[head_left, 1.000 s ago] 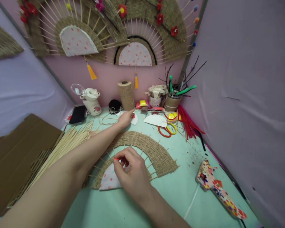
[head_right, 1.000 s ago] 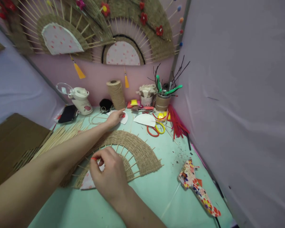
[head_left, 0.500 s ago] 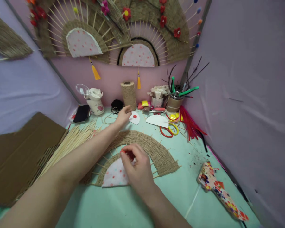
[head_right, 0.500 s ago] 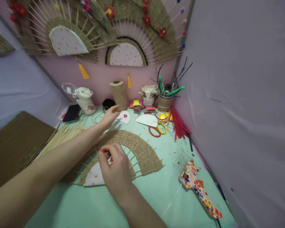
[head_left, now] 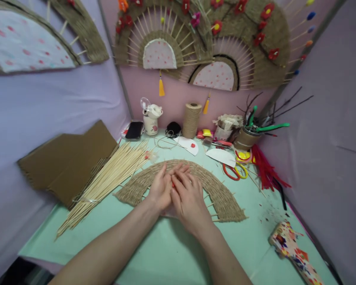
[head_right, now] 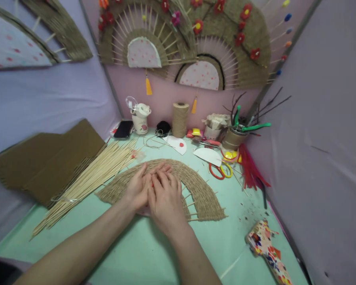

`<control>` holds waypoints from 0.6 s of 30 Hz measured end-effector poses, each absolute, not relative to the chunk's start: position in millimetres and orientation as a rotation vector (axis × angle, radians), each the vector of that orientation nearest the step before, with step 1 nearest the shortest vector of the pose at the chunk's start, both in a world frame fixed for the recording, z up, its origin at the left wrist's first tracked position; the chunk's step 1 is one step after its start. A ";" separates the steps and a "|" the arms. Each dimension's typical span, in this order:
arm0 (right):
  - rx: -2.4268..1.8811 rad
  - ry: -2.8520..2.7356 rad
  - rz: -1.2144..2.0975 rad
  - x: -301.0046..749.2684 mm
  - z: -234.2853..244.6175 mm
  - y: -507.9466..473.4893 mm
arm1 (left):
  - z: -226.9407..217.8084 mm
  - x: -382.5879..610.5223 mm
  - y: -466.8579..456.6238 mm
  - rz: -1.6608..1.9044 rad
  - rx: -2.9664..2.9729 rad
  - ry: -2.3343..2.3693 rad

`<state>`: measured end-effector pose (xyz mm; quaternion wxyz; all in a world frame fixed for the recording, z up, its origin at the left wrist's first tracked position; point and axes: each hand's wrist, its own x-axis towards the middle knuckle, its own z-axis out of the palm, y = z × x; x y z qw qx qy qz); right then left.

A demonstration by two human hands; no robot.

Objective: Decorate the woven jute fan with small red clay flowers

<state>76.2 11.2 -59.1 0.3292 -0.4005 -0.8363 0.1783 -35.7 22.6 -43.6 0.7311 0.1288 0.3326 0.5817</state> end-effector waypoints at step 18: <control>-0.730 -2.670 0.426 71.3 -57.2 -6.2 | -46.5 -64.3 15.5 1.304 0.067 0.498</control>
